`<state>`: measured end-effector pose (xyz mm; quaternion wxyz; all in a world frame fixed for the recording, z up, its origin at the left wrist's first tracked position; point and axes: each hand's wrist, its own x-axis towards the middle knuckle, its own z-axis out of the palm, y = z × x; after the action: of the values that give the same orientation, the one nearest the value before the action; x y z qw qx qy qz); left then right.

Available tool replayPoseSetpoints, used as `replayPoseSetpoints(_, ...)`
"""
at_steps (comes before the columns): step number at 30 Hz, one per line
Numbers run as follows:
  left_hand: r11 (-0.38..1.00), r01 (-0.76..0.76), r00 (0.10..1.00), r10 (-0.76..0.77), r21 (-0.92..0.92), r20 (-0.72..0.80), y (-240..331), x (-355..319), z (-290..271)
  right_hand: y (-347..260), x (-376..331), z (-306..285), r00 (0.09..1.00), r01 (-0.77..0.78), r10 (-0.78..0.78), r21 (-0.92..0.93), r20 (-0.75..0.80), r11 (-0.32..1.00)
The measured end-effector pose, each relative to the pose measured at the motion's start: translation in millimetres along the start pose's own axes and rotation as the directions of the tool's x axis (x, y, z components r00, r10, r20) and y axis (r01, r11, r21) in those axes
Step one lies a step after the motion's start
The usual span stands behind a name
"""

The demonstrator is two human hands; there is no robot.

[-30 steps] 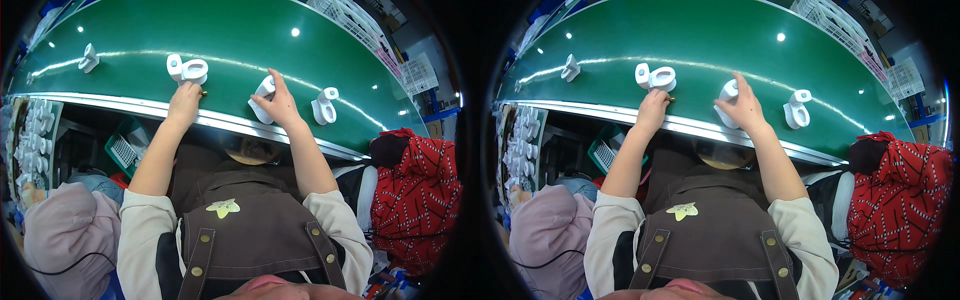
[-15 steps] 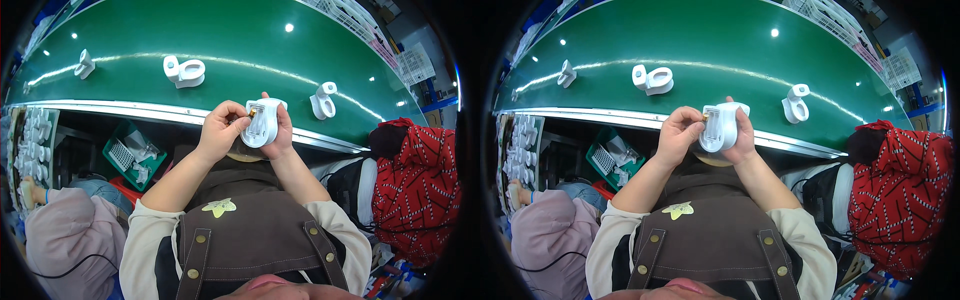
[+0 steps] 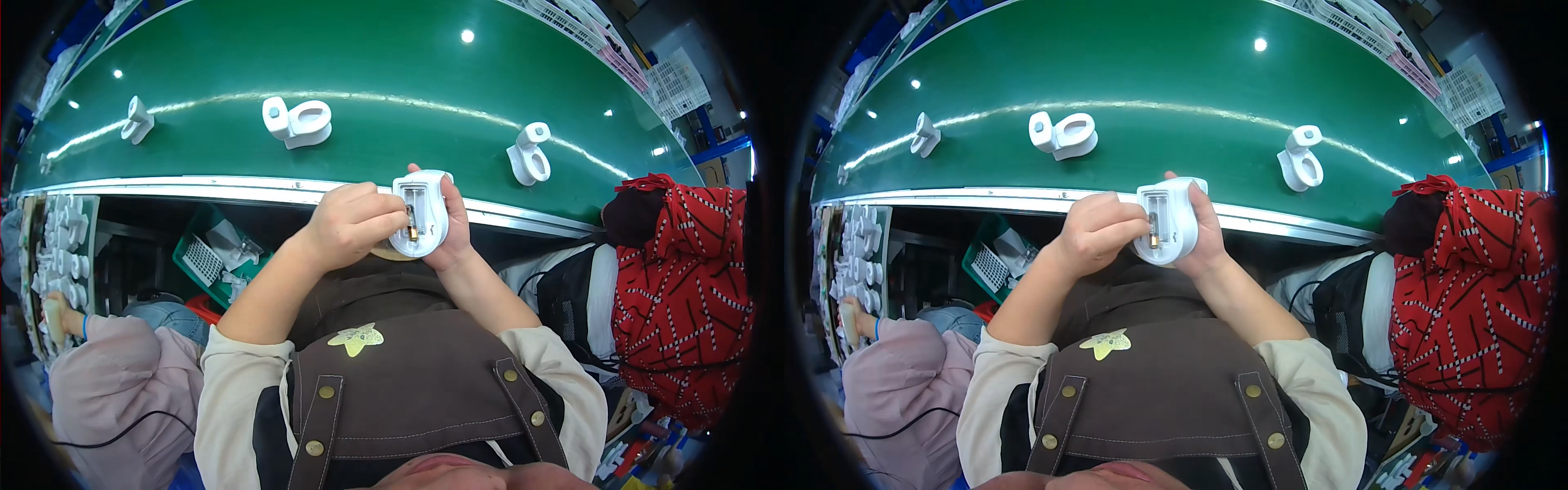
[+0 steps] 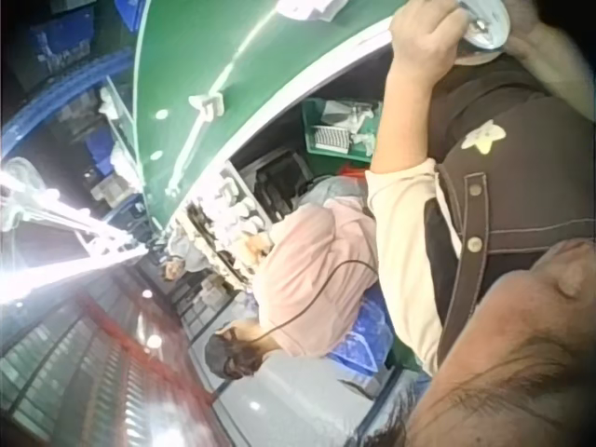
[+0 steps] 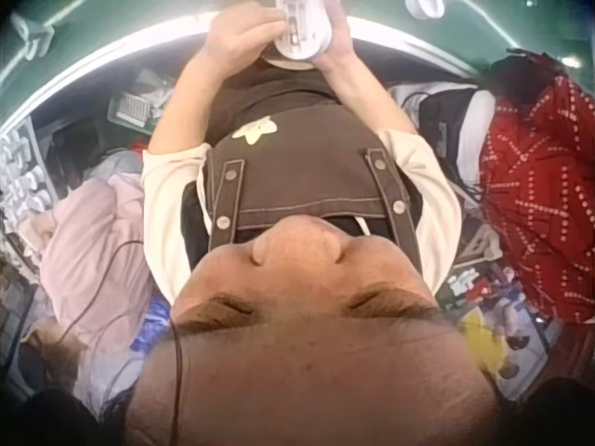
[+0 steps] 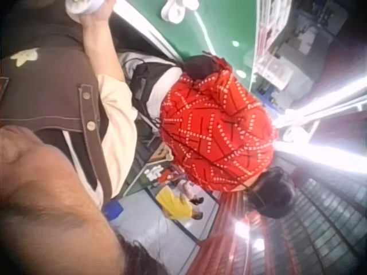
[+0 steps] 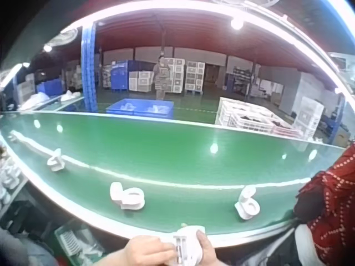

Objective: The person repeatedly takes miniature toilet toys and small batteries from a conveyor belt, inserts the batteries into the compartments of each toilet by hand, and places the assembled toilets back onto the conveyor belt.

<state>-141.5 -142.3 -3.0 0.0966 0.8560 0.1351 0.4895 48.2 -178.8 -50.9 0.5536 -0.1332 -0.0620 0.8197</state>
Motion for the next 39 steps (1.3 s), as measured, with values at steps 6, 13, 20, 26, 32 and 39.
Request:
replayPoseSetpoints(6, 0.997, -0.075, 0.974, 0.066, 0.035, 0.217, 0.0, 14.3, -12.4, -3.2, -5.8, 3.6, 0.996, -0.078, 0.078, -0.001, -0.043, 0.997)
replayPoseSetpoints(13, 0.991, -0.016, 0.973, -0.015, 0.132, 0.232, 9.9, 13.0, -10.5, -2.8, -11.6, 14.4, 0.993, -0.113, 0.112, -0.009, -0.047, 0.994)
replayPoseSetpoints(20, 0.872, 0.475, 0.875, -0.454, -0.117, 0.171, 35.5, 0.1, -2.3, -3.4, -14.6, 14.6, 0.995, -0.07, 0.066, -0.058, -0.073, 0.996)
replayPoseSetpoints(26, 0.407, 0.807, 0.543, -0.796, -0.428, 0.267, 31.6, 0.4, 6.6, 6.2, -17.4, 20.6, 0.989, 0.033, -0.053, -0.15, -0.135, 0.988)
replayPoseSetpoints(32, 0.36, 0.83, 0.512, -0.794, -0.425, 0.329, 28.8, -18.8, 17.6, 1.0, -17.7, 17.1, 0.988, 0.109, -0.132, -0.245, -0.08, 0.963)
replayPoseSetpoints(39, 0.275, 0.385, 0.73, -0.675, -0.881, 0.108, 29.4, -22.5, 19.0, -7.1, -14.4, 6.7, 0.987, 0.16, -0.16, -0.207, 0.018, 0.965)
